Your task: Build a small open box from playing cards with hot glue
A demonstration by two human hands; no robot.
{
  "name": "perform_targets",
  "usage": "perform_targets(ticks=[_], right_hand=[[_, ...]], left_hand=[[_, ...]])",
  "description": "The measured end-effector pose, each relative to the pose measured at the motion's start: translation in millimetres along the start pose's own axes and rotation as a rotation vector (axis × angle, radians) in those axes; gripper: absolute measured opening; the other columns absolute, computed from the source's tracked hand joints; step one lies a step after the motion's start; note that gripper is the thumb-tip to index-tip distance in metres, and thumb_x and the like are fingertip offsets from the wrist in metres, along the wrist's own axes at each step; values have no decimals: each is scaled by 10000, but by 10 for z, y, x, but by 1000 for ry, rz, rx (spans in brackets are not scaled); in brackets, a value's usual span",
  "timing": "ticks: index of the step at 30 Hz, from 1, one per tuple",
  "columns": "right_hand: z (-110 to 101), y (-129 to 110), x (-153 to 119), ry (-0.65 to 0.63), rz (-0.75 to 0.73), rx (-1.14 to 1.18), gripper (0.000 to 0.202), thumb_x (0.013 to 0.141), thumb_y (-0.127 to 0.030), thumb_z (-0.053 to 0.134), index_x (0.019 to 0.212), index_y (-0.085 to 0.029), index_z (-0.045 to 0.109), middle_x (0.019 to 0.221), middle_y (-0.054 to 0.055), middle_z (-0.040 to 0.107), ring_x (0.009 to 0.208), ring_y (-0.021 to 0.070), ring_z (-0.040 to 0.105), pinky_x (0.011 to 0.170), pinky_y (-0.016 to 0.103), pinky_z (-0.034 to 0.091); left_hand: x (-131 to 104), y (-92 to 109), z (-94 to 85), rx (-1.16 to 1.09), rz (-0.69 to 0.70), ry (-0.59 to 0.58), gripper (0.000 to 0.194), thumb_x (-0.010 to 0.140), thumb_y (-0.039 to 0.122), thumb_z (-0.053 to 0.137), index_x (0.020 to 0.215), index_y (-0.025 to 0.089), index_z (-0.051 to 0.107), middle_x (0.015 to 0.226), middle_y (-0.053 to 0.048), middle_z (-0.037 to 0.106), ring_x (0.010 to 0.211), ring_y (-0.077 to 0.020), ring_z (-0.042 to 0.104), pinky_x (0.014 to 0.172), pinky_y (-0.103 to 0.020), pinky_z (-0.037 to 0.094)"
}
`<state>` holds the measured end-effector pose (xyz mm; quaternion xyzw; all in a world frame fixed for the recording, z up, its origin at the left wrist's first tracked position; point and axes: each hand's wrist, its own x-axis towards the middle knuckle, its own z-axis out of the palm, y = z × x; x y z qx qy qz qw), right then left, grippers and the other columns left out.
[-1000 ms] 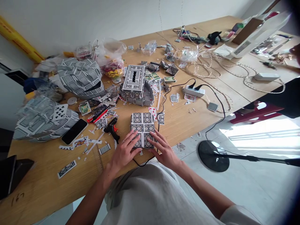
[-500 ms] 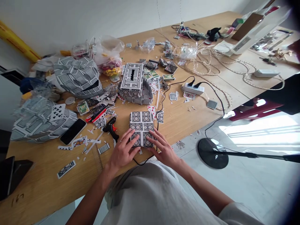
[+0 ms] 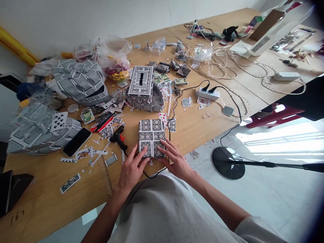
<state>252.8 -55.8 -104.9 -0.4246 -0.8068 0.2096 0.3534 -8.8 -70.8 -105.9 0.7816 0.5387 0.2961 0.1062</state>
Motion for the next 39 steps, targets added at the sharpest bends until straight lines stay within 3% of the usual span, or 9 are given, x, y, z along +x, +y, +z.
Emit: perform_targets(ticks=[6,18,32,39], right_hand=[[21,13,0,6,-1,10,635,1056,-225,704,1657,-311,516,1723,132,503,1675,361,356,1277,652,501],[40,20,-10,20,2,16,628,1058,-229,701,1654,-301,518,1719,139,507,1676,369,351,1281,661,492],[49,38,21,10,2,10,641,1062,-238,689,1669,-323,499,1726,124,501,1673,369,358,1279,662,496],[55,20,23,16,7,10,604,1060,-243,690,1641,-296,532,1713,133,517,1675,365,358,1281,655,495]], left_hand=[[2,4,8,-21,-21,14,509,1058,362,690,1561,381,618,1619,-108,604,1404,-311,696,1108,-451,653],[35,8,-15,-27,-11,13,453,1058,361,692,1508,326,674,1581,-132,630,1384,-306,710,1094,-423,654],[40,-15,-3,-25,-26,18,478,1060,395,684,1536,392,643,1568,-99,642,1362,-295,724,1084,-436,667],[36,-20,-1,-39,-41,6,445,1062,393,678,1505,349,682,1569,-119,639,1367,-315,719,1093,-448,659]])
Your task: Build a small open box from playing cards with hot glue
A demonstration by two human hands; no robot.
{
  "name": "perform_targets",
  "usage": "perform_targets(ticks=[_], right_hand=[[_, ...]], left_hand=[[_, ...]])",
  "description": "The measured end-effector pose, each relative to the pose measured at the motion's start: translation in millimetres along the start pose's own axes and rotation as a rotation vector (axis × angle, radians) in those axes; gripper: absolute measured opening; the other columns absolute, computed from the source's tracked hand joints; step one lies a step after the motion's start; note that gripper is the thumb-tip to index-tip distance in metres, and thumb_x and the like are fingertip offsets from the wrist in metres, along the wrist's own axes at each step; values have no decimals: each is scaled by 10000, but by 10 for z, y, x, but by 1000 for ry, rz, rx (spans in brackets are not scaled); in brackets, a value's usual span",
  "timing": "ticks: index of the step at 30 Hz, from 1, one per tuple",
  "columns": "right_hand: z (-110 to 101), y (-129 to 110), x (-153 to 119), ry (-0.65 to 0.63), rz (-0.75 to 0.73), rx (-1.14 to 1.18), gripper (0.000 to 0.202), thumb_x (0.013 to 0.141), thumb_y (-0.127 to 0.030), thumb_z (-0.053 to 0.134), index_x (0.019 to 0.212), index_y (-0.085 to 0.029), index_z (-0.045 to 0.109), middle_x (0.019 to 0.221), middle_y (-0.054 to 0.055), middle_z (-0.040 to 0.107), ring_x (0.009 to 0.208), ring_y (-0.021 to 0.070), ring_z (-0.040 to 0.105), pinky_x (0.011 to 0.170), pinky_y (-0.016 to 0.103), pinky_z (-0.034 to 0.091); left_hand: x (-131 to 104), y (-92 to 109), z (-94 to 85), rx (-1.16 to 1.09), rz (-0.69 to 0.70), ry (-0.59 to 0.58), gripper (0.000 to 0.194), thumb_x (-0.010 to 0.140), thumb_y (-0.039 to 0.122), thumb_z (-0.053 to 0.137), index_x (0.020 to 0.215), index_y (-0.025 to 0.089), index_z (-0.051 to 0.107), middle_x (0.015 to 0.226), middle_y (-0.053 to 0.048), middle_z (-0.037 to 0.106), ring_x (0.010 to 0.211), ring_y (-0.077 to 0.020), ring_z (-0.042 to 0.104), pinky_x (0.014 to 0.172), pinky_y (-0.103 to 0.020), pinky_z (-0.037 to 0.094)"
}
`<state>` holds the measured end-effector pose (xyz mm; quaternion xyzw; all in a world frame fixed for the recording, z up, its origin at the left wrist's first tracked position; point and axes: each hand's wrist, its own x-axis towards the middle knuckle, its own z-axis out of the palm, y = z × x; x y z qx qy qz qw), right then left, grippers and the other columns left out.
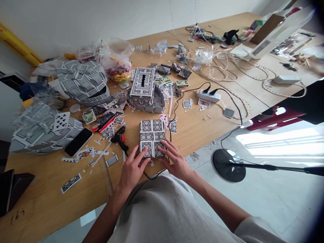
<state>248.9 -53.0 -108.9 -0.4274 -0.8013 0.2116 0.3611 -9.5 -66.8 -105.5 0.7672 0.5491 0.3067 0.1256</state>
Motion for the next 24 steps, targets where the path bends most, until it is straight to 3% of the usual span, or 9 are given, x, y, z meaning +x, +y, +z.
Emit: perform_targets(ticks=[13,21,24], right_hand=[[25,10,20,12,-9,-13,582,1045,-230,692,1609,-280,557,1695,142,538,1668,377,369,1269,677,500],[1,13,36,-7,-20,-24,555,1044,-245,698,1584,-268,572,1684,150,549,1664,385,372,1258,692,502],[2,3,38,-8,-16,-33,547,1048,-248,696,1581,-266,570,1684,148,549,1664,380,373,1257,686,507]], left_hand=[[71,-21,-63,-50,2,-39,408,1064,419,674,1466,352,695,1492,-105,653,1330,-277,726,1071,-423,665],[364,-142,-348,-27,51,-307,395,1011,378,749,1405,337,737,1336,-81,684,1152,-256,768,981,-389,679],[431,-186,-386,-35,77,-351,395,996,383,771,1386,332,747,1296,-70,694,1115,-248,773,951,-373,681]])
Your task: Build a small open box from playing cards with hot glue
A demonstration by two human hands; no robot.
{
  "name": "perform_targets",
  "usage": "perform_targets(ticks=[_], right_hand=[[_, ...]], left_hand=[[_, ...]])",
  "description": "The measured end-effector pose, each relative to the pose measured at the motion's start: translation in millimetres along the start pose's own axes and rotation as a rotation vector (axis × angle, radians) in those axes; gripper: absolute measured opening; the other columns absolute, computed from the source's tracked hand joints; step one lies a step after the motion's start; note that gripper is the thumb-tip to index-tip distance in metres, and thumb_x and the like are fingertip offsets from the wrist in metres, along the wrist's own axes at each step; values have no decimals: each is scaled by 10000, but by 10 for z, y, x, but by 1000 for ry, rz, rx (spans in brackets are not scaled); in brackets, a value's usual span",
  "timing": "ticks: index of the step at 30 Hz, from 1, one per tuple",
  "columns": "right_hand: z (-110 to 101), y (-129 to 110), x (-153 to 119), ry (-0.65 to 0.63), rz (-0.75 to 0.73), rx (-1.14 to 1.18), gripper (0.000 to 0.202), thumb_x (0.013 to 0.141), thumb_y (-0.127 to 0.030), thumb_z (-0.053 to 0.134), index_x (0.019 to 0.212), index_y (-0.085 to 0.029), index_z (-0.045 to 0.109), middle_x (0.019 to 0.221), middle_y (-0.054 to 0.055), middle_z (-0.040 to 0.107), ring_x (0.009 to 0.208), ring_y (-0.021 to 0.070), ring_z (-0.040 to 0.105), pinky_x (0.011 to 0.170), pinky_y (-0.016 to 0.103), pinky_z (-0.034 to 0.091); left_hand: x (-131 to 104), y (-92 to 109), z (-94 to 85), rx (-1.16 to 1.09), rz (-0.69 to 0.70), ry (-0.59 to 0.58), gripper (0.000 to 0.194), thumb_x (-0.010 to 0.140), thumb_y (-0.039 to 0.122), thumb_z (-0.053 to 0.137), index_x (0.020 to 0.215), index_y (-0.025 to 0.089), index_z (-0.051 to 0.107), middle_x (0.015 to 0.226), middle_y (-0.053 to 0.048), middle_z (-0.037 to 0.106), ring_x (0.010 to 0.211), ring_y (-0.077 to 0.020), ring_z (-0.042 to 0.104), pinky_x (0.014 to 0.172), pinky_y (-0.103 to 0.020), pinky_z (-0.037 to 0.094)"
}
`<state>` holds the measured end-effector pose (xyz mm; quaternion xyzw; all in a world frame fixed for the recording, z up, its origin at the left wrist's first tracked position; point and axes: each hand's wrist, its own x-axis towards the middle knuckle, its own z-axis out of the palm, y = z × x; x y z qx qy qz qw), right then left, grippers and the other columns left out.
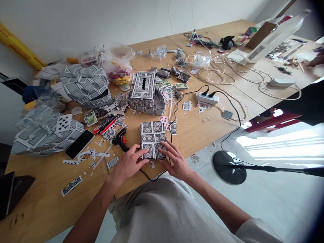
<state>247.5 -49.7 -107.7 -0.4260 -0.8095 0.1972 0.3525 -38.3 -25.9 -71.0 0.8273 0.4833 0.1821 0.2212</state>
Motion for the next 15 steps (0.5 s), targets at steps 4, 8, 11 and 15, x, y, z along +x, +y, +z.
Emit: perform_targets(ticks=[4,8,11,15], right_hand=[[3,-14,-8,-2,7,-11,549,1047,-242,687,1582,-260,564,1693,144,539,1671,374,361,1270,672,498],[-10,-14,-12,-29,8,-23,555,1049,-244,677,1588,-246,544,1720,143,501,1677,372,339,1287,674,473],[-15,-4,-6,-42,4,-30,560,1051,-255,677,1592,-249,531,1721,147,493,1667,380,346,1281,689,473],[23,17,-3,-18,-14,-43,561,1041,-268,687,1580,-253,533,1696,164,513,1641,401,382,1265,712,476]], left_hand=[[-31,-28,53,-5,4,27,412,1013,405,750,1418,332,726,1320,-80,681,1134,-250,767,963,-379,677],[-92,-67,119,4,17,55,431,1049,434,695,1475,369,687,1391,-85,659,1222,-265,742,1006,-396,665],[-110,-99,142,6,43,61,421,1063,453,667,1474,368,691,1380,-88,663,1230,-268,739,1009,-399,663],[-119,-82,164,7,29,82,418,1067,452,659,1473,355,689,1385,-91,662,1236,-274,740,1024,-413,659]])
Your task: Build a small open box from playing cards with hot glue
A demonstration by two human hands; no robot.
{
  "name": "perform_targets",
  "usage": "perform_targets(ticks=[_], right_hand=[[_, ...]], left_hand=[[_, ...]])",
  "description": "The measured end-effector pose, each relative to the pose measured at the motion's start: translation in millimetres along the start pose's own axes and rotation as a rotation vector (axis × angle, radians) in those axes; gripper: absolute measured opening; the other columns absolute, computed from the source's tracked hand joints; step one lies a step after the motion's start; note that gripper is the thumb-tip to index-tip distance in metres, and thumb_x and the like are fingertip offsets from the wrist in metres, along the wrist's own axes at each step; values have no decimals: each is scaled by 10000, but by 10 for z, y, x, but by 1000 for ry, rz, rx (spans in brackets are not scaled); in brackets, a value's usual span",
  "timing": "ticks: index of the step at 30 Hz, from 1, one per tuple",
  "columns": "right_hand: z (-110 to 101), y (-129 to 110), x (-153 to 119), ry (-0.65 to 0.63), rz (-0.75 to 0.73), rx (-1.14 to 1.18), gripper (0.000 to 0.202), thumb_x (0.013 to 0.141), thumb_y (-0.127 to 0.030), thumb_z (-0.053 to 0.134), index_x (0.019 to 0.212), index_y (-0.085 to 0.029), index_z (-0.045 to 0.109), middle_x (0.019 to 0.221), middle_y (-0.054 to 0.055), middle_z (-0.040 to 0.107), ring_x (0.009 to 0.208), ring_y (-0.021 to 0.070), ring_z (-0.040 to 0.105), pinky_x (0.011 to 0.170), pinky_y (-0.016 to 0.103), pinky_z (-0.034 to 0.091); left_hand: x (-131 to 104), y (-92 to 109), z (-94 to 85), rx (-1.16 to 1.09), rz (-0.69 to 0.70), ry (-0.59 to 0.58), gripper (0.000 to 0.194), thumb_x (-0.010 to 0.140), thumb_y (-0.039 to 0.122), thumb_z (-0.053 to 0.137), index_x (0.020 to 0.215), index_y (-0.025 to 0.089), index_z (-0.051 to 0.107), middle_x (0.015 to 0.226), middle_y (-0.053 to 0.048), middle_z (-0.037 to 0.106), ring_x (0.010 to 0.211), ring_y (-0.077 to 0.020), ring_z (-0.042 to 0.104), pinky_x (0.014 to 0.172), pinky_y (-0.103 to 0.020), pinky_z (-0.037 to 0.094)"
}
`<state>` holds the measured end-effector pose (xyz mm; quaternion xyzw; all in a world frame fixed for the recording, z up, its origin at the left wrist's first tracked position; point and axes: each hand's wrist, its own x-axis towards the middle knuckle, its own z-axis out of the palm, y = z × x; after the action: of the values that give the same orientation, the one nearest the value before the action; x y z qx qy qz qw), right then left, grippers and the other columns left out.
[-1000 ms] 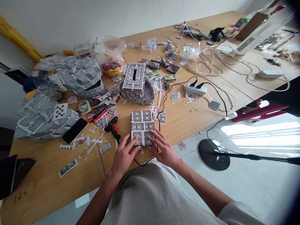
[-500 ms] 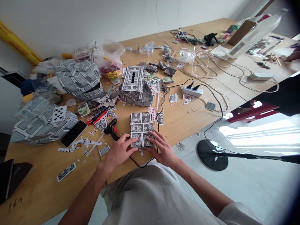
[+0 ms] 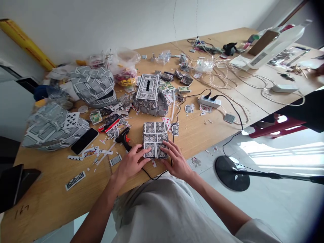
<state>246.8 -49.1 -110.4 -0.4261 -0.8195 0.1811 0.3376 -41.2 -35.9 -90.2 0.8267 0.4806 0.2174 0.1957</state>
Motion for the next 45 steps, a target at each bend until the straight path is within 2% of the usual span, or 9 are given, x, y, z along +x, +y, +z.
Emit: perform_targets(ticks=[8,12,18,36,45], right_hand=[[141,93,-47,62,-63,-58,574,1041,-297,686,1583,-231,505,1683,192,514,1630,411,387,1237,707,498],[173,125,-58,77,-79,-86,583,1036,-297,687,1583,-214,505,1672,202,523,1626,415,392,1229,698,508],[198,131,-58,105,-101,-114,616,1025,-302,690,1602,-227,488,1648,196,548,1609,420,422,1212,703,525],[223,134,-72,106,-91,-120,656,1008,-287,699,1619,-223,468,1645,206,545,1613,431,405,1201,707,525],[219,132,-88,102,-78,-92,697,1007,-279,719,1652,-248,457,1667,186,540,1631,423,394,1218,708,512]], left_hand=[[-58,154,66,-23,-55,80,424,1074,370,646,1496,340,670,1436,-93,654,1330,-265,700,1121,-410,615],[-85,169,140,-72,-59,139,434,1077,364,634,1509,329,659,1446,-108,638,1338,-259,690,1134,-411,607],[-99,165,206,-108,-86,165,444,1064,364,650,1507,340,665,1450,-105,642,1370,-277,672,1168,-440,587],[-87,205,146,-179,-168,72,436,1082,379,627,1516,344,643,1482,-103,606,1418,-267,635,1205,-449,554],[-126,184,208,-128,-130,111,447,1093,388,620,1538,351,625,1483,-110,612,1413,-271,644,1185,-458,574]])
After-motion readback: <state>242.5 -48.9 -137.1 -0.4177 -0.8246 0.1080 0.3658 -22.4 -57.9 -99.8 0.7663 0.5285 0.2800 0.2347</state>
